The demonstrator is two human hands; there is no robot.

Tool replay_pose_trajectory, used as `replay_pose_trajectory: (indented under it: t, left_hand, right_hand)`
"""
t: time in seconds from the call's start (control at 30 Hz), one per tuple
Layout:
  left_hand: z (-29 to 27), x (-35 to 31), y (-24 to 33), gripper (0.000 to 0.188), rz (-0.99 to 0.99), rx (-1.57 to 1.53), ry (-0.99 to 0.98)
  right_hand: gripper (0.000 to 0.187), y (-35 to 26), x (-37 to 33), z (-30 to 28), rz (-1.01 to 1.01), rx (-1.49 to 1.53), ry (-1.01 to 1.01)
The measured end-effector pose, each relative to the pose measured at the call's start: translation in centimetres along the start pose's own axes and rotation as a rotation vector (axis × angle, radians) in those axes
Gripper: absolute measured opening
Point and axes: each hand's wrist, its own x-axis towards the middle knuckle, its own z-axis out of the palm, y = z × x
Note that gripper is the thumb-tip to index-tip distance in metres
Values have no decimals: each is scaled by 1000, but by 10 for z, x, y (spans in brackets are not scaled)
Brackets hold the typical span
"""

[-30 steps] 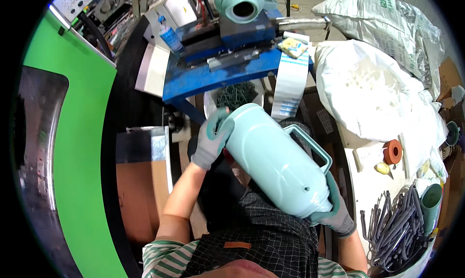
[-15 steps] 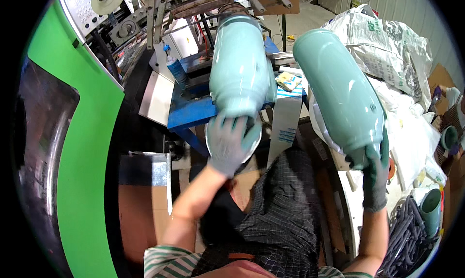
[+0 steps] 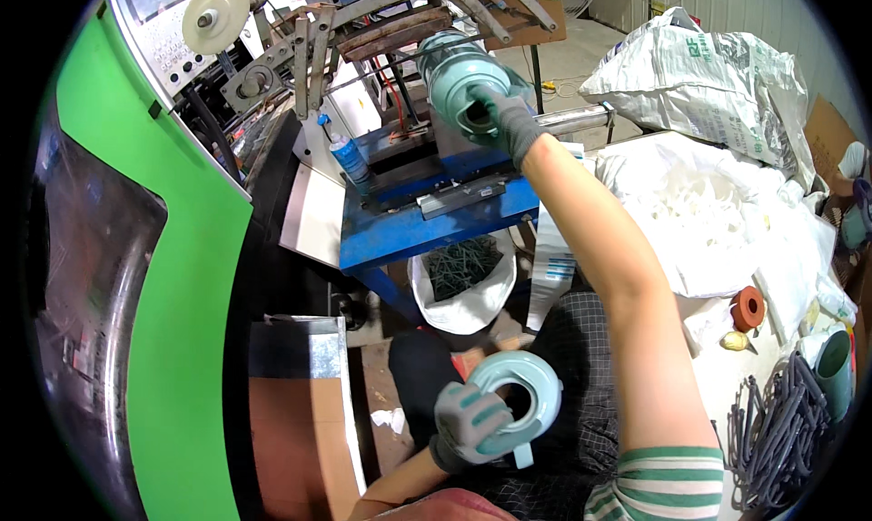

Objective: The person assembles light blue plastic kettles by hand. They pick up a kettle body, insert a grey handle, and place the assembled unit onto a blue machine. This process is repeated for multiple units throughout the clip.

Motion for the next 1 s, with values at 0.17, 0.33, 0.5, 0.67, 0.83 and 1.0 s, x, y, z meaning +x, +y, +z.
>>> replay_pose_trajectory:
  t: [0.17, 0.33, 0.5, 0.67, 0.83, 1.0]
  left_hand:
    - [8, -15, -5, 31, 0, -7, 107]
    - [15, -5, -9, 28, 17, -40, 15]
    - [19, -18, -3, 37, 15, 14, 80]
    - [14, -18, -13, 49, 69, 4, 0]
    - [20, -15, -18, 43, 107, -10, 70]
    - [29, -8, -13, 46, 131, -36, -7]
  right_hand:
    - [61, 19, 33, -21, -43, 313, -329]
    - [79, 68, -24, -47, -206, -36, -116]
    - [85, 80, -252, -130, -548, -726, 48]
    - [63, 36, -389, -328, -508, -1262, 859]
    - [30, -68, -505, -400, -399, -1848, 1264]
    - [37, -106, -549, -484, -20, -2344, 1333]
